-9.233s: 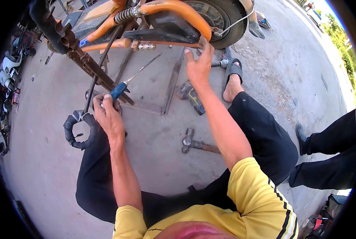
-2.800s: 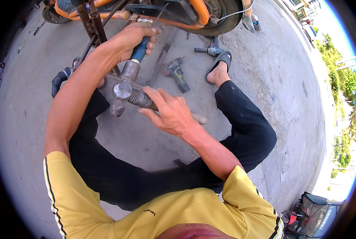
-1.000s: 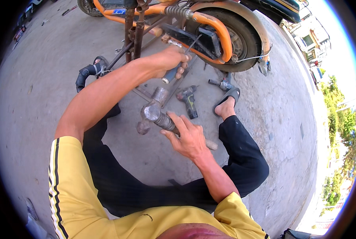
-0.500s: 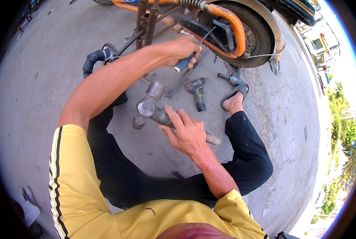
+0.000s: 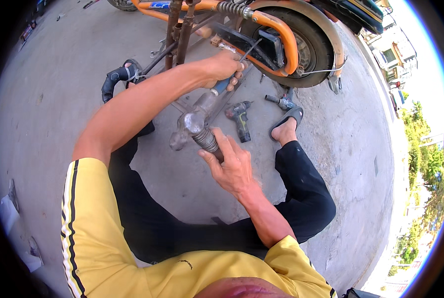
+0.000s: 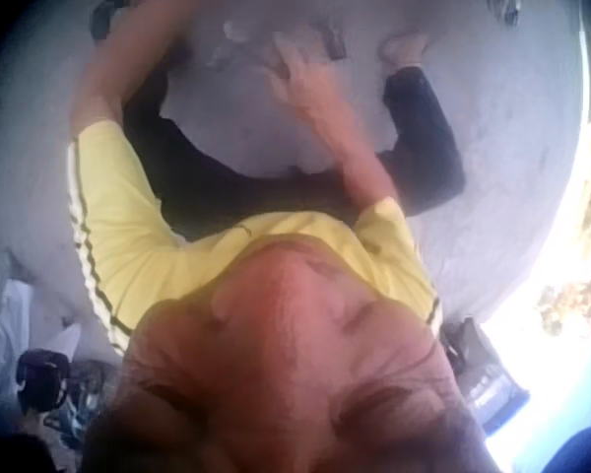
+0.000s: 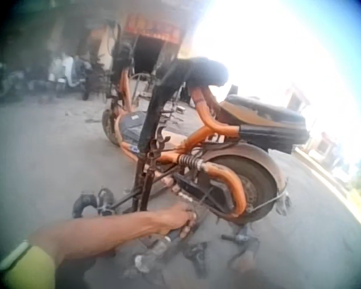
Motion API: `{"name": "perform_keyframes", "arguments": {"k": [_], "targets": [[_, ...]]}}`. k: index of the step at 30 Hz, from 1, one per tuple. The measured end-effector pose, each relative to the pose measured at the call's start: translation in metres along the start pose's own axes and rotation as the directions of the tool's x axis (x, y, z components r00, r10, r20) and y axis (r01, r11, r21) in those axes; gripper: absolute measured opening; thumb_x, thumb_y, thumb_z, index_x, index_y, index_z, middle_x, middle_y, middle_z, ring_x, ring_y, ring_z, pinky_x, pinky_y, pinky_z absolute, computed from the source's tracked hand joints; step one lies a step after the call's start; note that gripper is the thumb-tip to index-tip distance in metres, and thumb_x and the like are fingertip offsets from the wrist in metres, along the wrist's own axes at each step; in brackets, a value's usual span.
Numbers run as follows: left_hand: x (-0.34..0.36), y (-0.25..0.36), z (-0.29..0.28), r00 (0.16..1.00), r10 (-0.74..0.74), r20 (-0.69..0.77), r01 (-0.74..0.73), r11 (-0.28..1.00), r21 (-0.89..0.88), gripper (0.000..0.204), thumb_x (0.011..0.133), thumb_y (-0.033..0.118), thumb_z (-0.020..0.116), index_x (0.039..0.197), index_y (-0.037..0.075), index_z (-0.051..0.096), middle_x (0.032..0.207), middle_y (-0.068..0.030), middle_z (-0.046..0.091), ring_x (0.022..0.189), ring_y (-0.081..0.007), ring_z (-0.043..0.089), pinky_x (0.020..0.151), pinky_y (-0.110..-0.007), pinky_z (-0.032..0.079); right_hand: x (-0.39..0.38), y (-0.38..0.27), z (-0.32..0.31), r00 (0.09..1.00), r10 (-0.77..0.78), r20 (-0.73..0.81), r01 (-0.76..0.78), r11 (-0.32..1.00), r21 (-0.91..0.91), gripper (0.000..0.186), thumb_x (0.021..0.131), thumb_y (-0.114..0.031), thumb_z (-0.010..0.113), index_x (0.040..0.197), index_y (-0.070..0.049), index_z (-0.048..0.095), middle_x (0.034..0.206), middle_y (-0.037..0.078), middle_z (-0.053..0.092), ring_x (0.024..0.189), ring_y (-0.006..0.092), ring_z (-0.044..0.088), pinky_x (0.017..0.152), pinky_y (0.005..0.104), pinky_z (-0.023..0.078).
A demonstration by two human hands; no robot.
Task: The person sits on the ground and uses a screwdriver and hammer to work on the rear frame of an orange scooter. They repeatedly tap the screwdriver with the hammer while adjusting components near the rear wheel.
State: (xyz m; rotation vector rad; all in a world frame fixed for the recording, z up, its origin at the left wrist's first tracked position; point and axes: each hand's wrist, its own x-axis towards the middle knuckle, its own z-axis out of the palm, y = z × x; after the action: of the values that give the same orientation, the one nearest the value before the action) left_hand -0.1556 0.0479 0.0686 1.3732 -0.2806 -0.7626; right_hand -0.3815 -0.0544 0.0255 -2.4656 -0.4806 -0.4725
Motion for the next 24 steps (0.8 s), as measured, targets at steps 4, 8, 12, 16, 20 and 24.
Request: {"name": "perform_keyframes", "arguments": {"k": [4, 8, 12, 16, 20, 24], "targets": [[0.003, -0.003, -0.007, 1.000, 0.000, -0.002, 0.000, 1.000, -0.023, 0.030, 0.107, 0.013, 0.050, 0.132, -0.003, 0.053, 0.084, -0.0011, 0.051, 0.064, -0.0094, 0.049, 0.052, -0.029, 0.047, -0.014, -0.018, -0.010, 0.957, -0.252, 0.141, 0.259, 0.965, -0.035, 0.060, 0.078, -0.027, 0.089, 0.130, -0.010, 0.065, 0.084, 0.008, 0.061, 0.061, 0.0282, 0.064, 0.052, 0.0382, 0.050], [0.003, -0.005, -0.008, 1.000, 0.007, -0.023, -0.008, 1.000, -0.015, 0.029, 0.108, 0.013, 0.049, 0.131, -0.003, 0.053, 0.084, -0.0006, 0.051, 0.063, -0.0092, 0.049, 0.052, -0.028, 0.046, -0.002, 0.004, -0.006, 0.988, -0.040, 0.147, 0.060, 0.989, -0.136, 0.055, 0.083, -0.029, 0.086, 0.129, -0.009, 0.065, 0.087, 0.010, 0.065, 0.065, 0.0311, 0.067, 0.054, 0.0393, 0.052], [0.004, 0.002, -0.008, 1.000, -0.013, 0.018, 0.013, 0.999, -0.043, 0.030, 0.108, 0.012, 0.048, 0.133, -0.002, 0.051, 0.083, -0.0003, 0.050, 0.062, -0.0084, 0.048, 0.050, -0.026, 0.044, -0.030, 0.021, 0.020, 0.969, 0.167, 0.181, -0.157, 0.985, -0.065, 0.054, 0.087, -0.033, 0.083, 0.132, -0.008, 0.065, 0.096, 0.016, 0.071, 0.075, 0.0374, 0.071, 0.063, 0.0468, 0.056], [0.003, 0.004, -0.005, 1.000, -0.024, 0.016, 0.025, 0.998, -0.056, 0.030, 0.107, 0.012, 0.048, 0.135, -0.001, 0.050, 0.083, -0.0002, 0.050, 0.062, -0.0077, 0.047, 0.049, -0.026, 0.044, -0.085, 0.066, 0.072, 0.839, 0.452, 0.304, -0.477, 0.879, 0.010, 0.055, 0.091, -0.039, 0.078, 0.135, -0.009, 0.065, 0.108, 0.019, 0.073, 0.088, 0.0417, 0.073, 0.077, 0.0521, 0.057], [0.002, 0.005, -0.005, 1.000, -0.023, 0.015, 0.023, 0.999, -0.025, 0.031, 0.106, 0.011, 0.049, 0.134, -0.001, 0.050, 0.084, -0.0006, 0.050, 0.062, -0.0077, 0.048, 0.049, -0.026, 0.044, -0.105, 0.102, 0.086, 0.698, 0.605, 0.384, -0.593, 0.788, -0.164, 0.055, 0.091, -0.038, 0.078, 0.134, -0.007, 0.066, 0.114, 0.020, 0.074, 0.100, 0.0436, 0.072, 0.086, 0.0518, 0.057], [-0.001, 0.004, -0.008, 0.999, -0.035, -0.036, 0.034, 0.999, -0.028, 0.032, 0.105, 0.010, 0.049, 0.135, -0.001, 0.048, 0.090, -0.0035, 0.051, 0.063, -0.0096, 0.049, 0.048, -0.026, 0.044, -0.027, 0.109, 0.079, 0.835, 0.523, 0.171, -0.550, 0.791, 0.267, 0.060, 0.097, -0.046, 0.071, 0.137, -0.001, 0.064, 0.115, 0.020, 0.072, 0.099, 0.0360, 0.073, 0.088, 0.0467, 0.057]]}}
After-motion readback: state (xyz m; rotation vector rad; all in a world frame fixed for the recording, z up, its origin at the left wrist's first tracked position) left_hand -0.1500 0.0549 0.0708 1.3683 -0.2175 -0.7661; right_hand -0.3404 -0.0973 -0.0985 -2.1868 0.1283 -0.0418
